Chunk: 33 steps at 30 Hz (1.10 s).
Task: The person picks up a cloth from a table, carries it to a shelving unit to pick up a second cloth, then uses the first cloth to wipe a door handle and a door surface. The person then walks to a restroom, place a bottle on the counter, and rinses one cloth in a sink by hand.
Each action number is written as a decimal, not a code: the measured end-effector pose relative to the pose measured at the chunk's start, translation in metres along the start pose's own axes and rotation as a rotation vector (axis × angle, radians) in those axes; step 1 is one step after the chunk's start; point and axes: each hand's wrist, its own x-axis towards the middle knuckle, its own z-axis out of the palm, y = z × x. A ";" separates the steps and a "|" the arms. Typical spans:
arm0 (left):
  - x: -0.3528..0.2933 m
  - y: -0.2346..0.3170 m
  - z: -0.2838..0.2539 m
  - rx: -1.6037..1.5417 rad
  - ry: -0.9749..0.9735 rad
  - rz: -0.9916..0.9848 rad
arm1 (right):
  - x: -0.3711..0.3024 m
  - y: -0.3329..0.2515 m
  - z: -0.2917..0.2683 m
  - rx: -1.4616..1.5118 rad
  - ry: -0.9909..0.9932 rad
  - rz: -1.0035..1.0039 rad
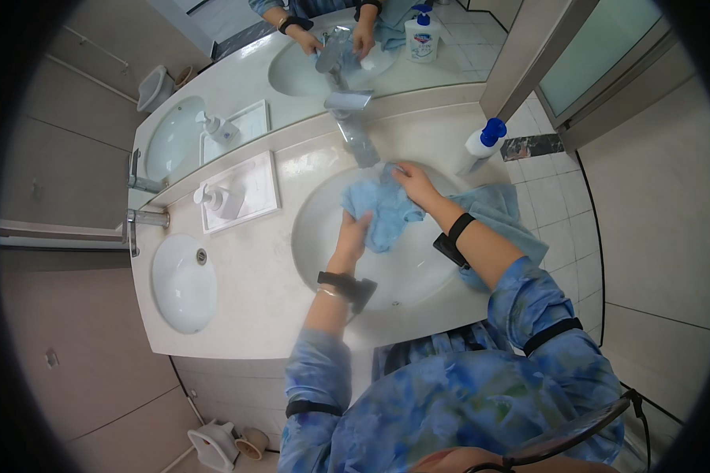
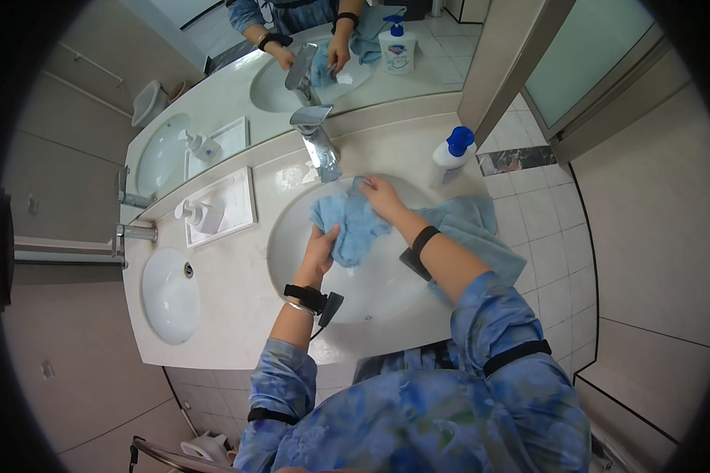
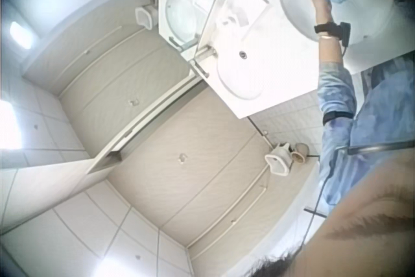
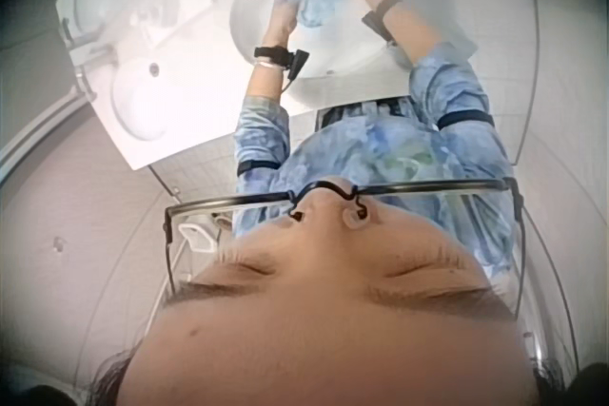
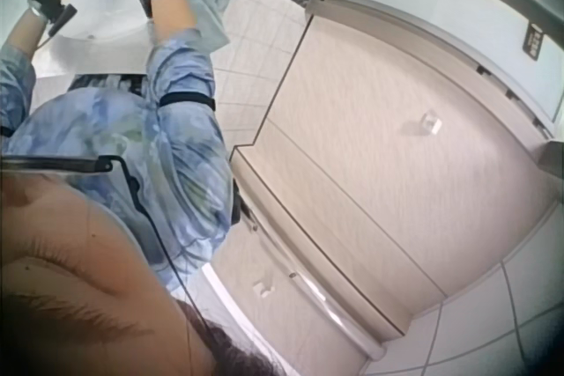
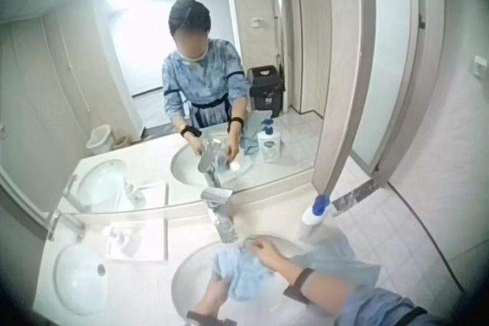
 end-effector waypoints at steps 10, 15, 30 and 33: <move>0.002 0.006 0.028 -0.319 -0.070 -0.101 | -0.020 -0.014 0.017 0.028 -0.243 -0.051; 0.014 -0.007 0.020 0.010 0.185 0.182 | -0.032 -0.006 0.024 0.014 -0.162 0.203; 0.027 -0.023 0.011 0.095 0.171 -0.070 | -0.021 -0.009 0.055 -0.091 0.095 -0.026; 0.021 -0.019 0.008 0.112 0.102 -0.077 | -0.015 -0.017 0.039 -0.140 -0.117 0.157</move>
